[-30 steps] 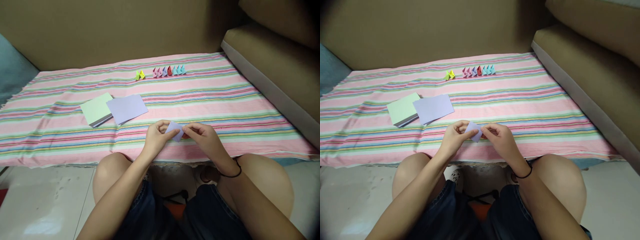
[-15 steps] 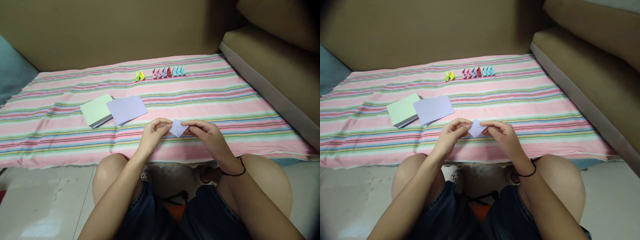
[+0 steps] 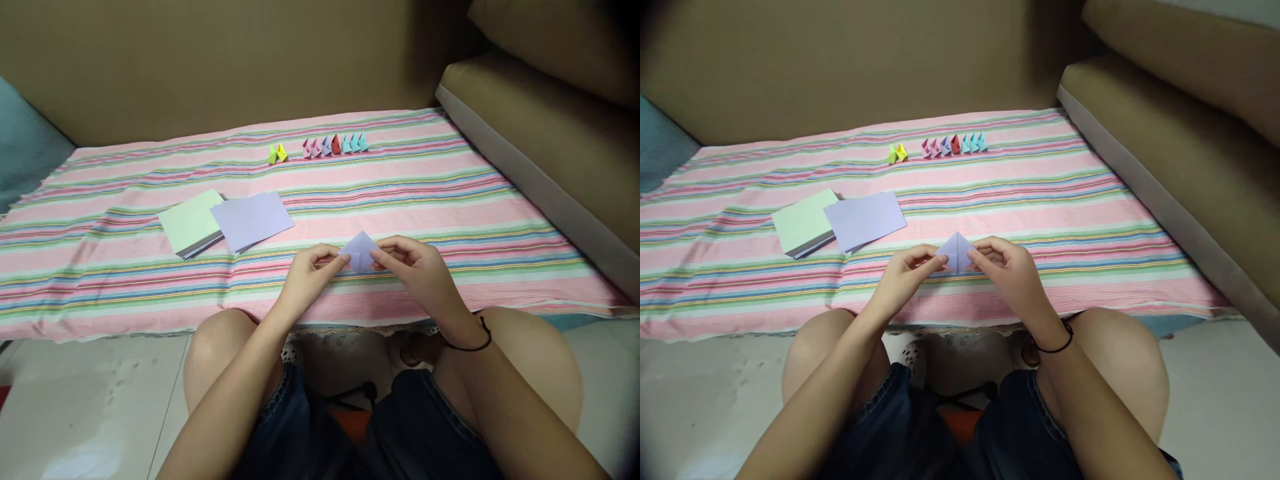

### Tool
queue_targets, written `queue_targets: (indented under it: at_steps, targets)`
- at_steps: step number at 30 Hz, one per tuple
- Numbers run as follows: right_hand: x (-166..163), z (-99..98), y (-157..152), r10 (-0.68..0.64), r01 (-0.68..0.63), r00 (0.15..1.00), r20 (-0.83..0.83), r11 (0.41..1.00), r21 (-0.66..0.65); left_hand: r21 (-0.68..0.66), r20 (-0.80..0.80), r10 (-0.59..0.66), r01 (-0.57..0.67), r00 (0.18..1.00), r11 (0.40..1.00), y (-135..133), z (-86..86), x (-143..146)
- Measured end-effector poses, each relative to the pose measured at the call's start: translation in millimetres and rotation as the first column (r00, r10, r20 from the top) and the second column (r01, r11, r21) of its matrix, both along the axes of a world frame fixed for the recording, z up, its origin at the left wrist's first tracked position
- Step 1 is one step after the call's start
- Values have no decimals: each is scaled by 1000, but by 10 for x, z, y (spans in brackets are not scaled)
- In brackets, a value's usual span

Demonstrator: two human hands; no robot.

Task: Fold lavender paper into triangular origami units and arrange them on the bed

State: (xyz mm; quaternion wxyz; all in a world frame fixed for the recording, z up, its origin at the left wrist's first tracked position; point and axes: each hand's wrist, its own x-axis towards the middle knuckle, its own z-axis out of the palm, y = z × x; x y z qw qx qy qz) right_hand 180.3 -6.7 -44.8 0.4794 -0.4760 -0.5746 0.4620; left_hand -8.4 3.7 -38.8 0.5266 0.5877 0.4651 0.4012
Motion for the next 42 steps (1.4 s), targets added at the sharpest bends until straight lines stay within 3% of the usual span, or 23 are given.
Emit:
queue_targets:
  at_steps: [5, 12, 18, 28, 34, 42]
  targets:
    - [-33, -11, -6, 3, -6, 998, -61, 999, -45, -14, 170, 17, -15, 985, 1000, -1, 32, 24]
    - [11, 13, -13, 7, -14, 997, -77, 997, -80, -87, 129, -38, 49, 991, 995, -21, 97, -26]
    - [96, 112, -41, 120, -143, 981, -150, 978, -149, -99, 153, -53, 68, 987, 993, 0, 140, -94]
    - [89, 138, -49, 184, -196, 969, -165, 978, -63, 44, 118, -96, 91, 988, 995, 4, 147, -89]
    - [96, 106, -40, 211, -222, 963, -171, 974, -50, 163, 93, -40, 25, 995, 986, 4, 123, -70]
    - [94, 85, -30, 217, -225, 962, -166, 974, -29, 130, 115, -36, 21, 993, 991, 2, 124, -62]
